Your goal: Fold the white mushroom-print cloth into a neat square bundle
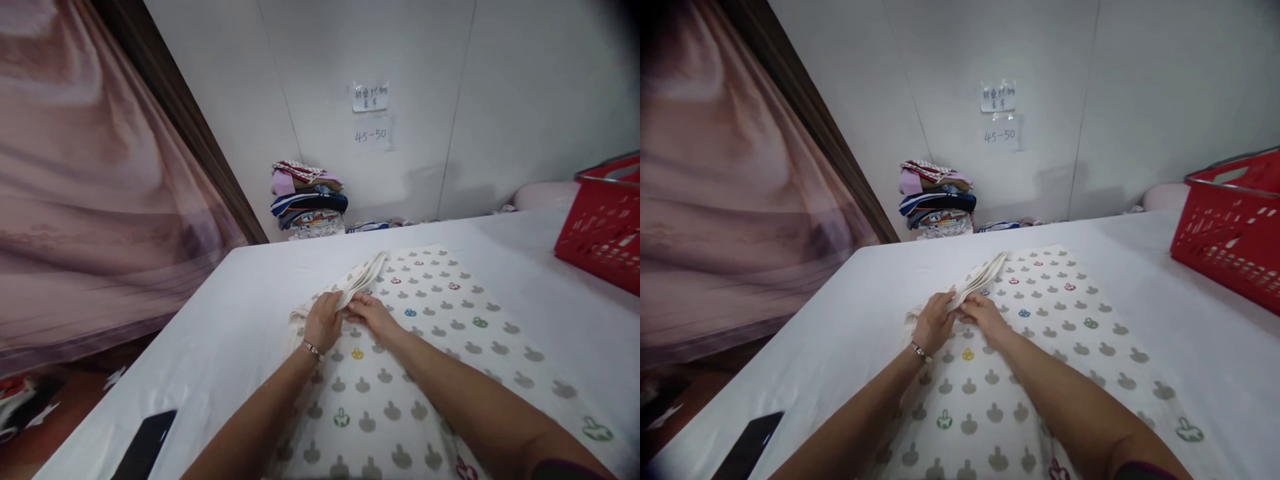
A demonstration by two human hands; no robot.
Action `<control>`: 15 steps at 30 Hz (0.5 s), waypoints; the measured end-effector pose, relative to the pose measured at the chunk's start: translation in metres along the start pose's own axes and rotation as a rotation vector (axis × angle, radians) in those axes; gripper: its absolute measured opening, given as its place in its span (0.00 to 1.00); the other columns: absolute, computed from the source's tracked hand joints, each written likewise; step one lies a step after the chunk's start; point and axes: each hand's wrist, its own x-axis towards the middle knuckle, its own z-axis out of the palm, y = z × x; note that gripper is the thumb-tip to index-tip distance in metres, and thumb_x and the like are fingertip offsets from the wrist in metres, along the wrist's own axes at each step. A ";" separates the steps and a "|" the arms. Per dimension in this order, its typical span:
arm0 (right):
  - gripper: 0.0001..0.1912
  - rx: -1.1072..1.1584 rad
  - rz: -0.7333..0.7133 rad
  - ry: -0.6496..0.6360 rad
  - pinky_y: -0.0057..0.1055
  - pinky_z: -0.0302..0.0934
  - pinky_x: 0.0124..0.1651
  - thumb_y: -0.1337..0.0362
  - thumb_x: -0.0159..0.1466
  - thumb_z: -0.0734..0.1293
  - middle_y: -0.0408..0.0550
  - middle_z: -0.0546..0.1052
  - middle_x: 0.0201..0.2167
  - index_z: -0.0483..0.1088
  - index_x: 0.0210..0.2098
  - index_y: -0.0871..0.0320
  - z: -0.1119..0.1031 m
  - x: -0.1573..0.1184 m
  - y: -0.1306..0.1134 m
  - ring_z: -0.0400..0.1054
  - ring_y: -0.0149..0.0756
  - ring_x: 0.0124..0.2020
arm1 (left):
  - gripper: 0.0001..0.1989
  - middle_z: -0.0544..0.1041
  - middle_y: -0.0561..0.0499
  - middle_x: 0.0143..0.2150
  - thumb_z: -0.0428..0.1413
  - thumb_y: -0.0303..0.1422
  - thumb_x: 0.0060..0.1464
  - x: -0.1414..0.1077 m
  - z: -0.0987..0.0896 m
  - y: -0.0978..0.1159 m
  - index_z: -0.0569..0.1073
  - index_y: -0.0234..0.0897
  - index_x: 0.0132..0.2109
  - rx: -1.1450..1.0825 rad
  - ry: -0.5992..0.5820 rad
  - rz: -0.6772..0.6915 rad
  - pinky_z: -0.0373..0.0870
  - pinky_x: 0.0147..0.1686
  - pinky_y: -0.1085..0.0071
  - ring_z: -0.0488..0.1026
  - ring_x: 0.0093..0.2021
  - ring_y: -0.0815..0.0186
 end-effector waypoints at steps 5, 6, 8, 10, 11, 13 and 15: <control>0.18 -0.172 -0.050 0.085 0.37 0.65 0.42 0.59 0.46 0.71 0.47 0.76 0.41 0.73 0.37 0.55 0.000 0.005 0.005 0.68 0.40 0.43 | 0.22 0.72 0.50 0.39 0.49 0.21 0.46 0.042 -0.009 -0.027 0.68 0.38 0.49 -0.102 0.047 -0.285 0.69 0.45 0.66 0.70 0.41 0.65; 0.17 -0.222 -0.074 0.098 0.38 0.64 0.43 0.59 0.47 0.70 0.47 0.76 0.40 0.73 0.37 0.55 -0.001 0.006 0.006 0.69 0.40 0.42 | 0.21 0.72 0.49 0.40 0.49 0.21 0.46 0.056 -0.011 -0.036 0.69 0.38 0.49 -0.089 0.044 -0.331 0.69 0.46 0.66 0.70 0.41 0.64; 0.16 -0.320 -0.112 0.102 0.39 0.63 0.45 0.58 0.49 0.68 0.47 0.76 0.40 0.73 0.37 0.56 -0.002 0.007 0.009 0.69 0.39 0.40 | 0.21 0.72 0.48 0.44 0.50 0.22 0.46 0.084 -0.014 -0.058 0.69 0.37 0.49 -0.024 0.027 -0.420 0.67 0.49 0.67 0.70 0.44 0.63; 0.15 -0.399 -0.118 0.102 0.39 0.62 0.46 0.59 0.51 0.67 0.47 0.76 0.41 0.73 0.37 0.55 -0.004 0.006 0.010 0.69 0.38 0.39 | 0.22 0.71 0.48 0.48 0.50 0.21 0.48 0.110 -0.013 -0.083 0.69 0.38 0.51 0.075 -0.026 -0.543 0.65 0.51 0.69 0.69 0.48 0.63; 0.14 -0.426 -0.115 0.105 0.39 0.62 0.46 0.59 0.52 0.66 0.47 0.76 0.41 0.73 0.38 0.55 -0.005 0.004 0.010 0.69 0.38 0.39 | 0.23 0.71 0.47 0.49 0.50 0.21 0.48 0.120 -0.011 -0.095 0.69 0.37 0.52 0.094 -0.038 -0.584 0.65 0.51 0.69 0.69 0.49 0.62; 0.14 -0.460 -0.112 0.115 0.37 0.62 0.45 0.60 0.52 0.66 0.47 0.76 0.42 0.73 0.38 0.55 -0.006 0.001 0.008 0.69 0.38 0.39 | 0.22 0.71 0.45 0.50 0.51 0.20 0.47 0.133 -0.004 -0.117 0.69 0.35 0.52 0.117 -0.071 -0.656 0.65 0.50 0.68 0.69 0.50 0.61; 0.14 -0.494 -0.100 0.137 0.37 0.63 0.44 0.60 0.53 0.66 0.46 0.76 0.41 0.73 0.38 0.54 -0.008 -0.002 0.004 0.69 0.37 0.38 | 0.20 0.70 0.43 0.50 0.53 0.21 0.49 0.138 0.006 -0.134 0.69 0.33 0.51 0.125 -0.110 -0.711 0.66 0.49 0.66 0.69 0.50 0.59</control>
